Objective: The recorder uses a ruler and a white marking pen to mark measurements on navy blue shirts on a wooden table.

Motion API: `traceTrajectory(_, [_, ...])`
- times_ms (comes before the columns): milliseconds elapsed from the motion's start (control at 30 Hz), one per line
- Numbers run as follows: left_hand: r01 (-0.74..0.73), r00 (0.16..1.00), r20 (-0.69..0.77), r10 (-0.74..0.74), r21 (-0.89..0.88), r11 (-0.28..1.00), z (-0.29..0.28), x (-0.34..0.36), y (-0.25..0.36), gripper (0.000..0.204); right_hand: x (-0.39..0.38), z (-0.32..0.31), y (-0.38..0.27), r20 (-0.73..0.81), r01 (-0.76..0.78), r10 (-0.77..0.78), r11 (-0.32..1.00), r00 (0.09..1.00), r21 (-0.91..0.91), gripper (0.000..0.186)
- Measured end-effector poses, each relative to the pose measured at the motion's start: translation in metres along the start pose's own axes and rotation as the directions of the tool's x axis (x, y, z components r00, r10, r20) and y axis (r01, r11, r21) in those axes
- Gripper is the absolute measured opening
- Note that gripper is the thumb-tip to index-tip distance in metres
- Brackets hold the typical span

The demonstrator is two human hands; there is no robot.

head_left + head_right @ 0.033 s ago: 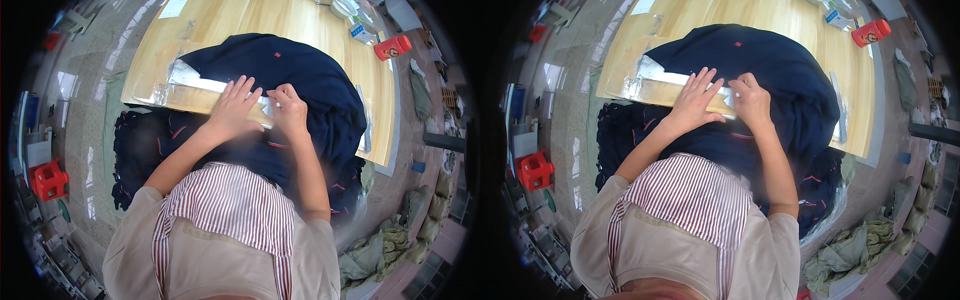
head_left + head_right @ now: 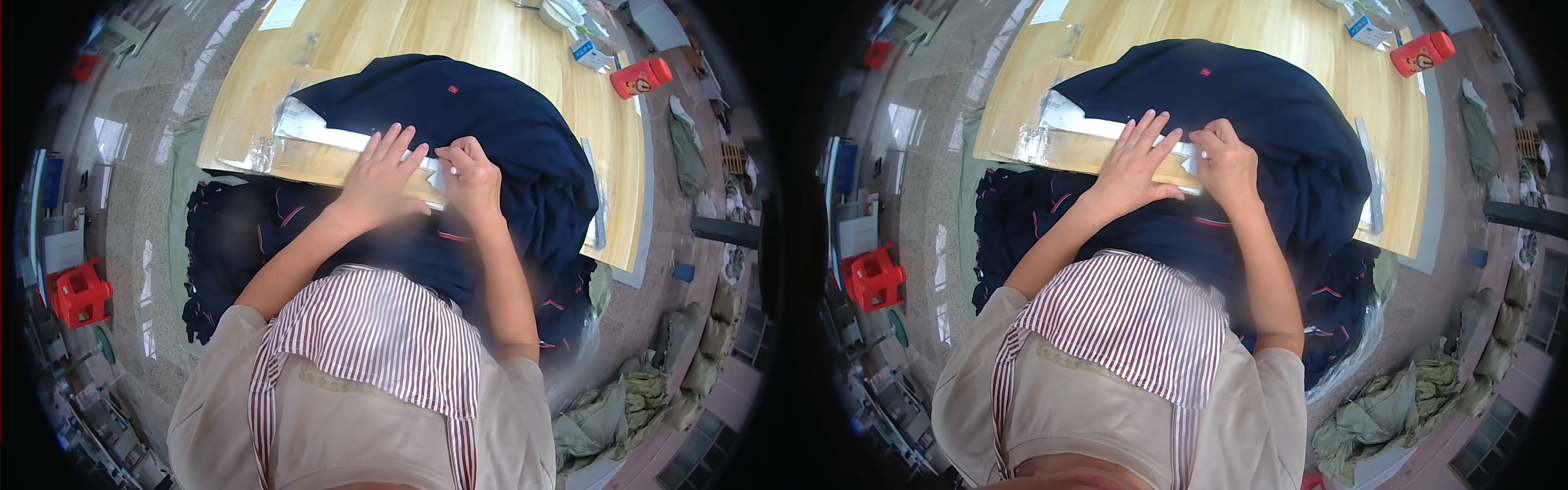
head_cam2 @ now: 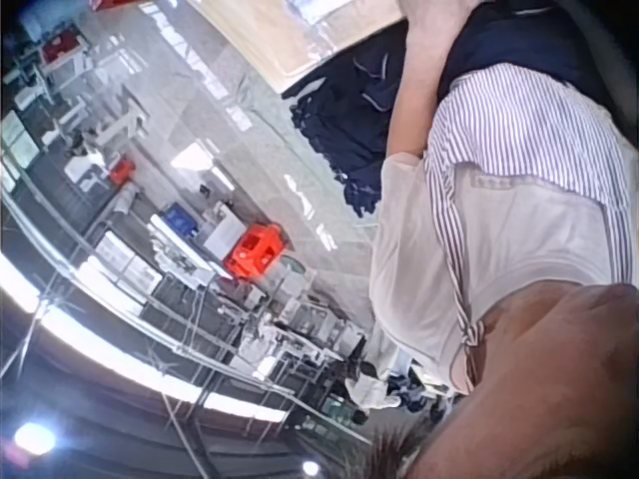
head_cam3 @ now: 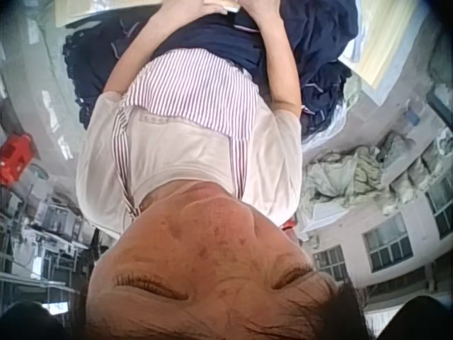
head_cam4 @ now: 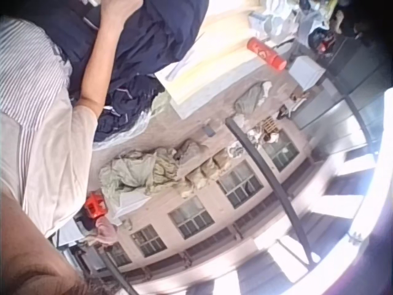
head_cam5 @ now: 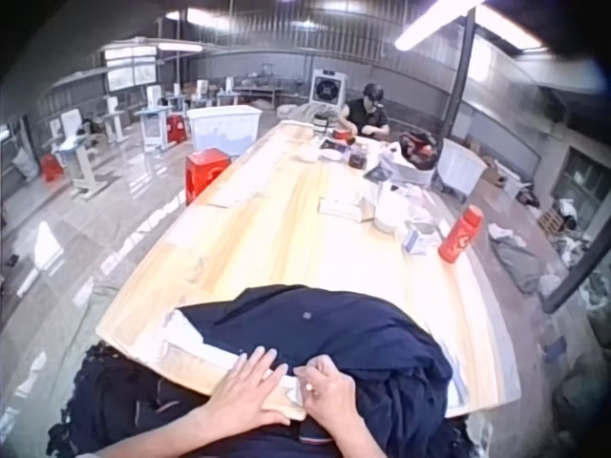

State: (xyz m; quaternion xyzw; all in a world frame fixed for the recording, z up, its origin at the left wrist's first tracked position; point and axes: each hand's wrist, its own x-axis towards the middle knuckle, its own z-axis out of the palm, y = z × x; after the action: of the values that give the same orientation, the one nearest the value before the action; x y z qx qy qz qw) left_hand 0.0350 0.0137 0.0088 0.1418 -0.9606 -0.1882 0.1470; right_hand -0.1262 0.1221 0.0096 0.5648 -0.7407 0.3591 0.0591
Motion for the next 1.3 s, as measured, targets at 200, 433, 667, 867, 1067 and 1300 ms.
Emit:
traceTrajectory(200, [-0.02,1.0,0.003,0.02,-0.006,1.0,-0.001,-0.001,-0.001,0.091,0.001,-0.001,-0.002,0.01,-0.034,0.034,0.998,0.999,0.044,0.012])
traceTrajectory(433, [0.0,1.0,0.01,0.0,0.01,1.0,0.0,-0.002,0.007,0.093,0.002,-0.004,-0.005,0.03,-0.041,0.04,0.999,0.999,0.036,0.011])
traceTrajectory(667, [0.022,1.0,-0.004,-0.022,-0.029,0.999,0.0,-0.004,0.007,0.093,0.017,-0.026,-0.022,0.202,-0.238,0.2,0.953,0.959,0.187,0.017])
traceTrajectory(867, [0.042,0.999,-0.006,-0.042,0.004,0.999,-0.001,-0.008,0.004,0.091,0.034,-0.025,-0.044,0.16,-0.33,0.289,0.829,0.944,0.451,0.027])
traceTrajectory(1067, [0.023,0.998,-0.057,-0.025,-0.027,0.999,0.004,-0.008,0.002,0.088,0.017,0.012,-0.027,0.226,-0.464,0.407,0.729,0.885,0.503,0.018])
traceTrajectory(1300, [0.018,0.998,-0.067,-0.02,-0.03,0.999,0.004,-0.009,0.001,0.085,0.015,0.013,-0.032,0.213,-0.431,0.375,0.817,0.902,0.384,0.014])
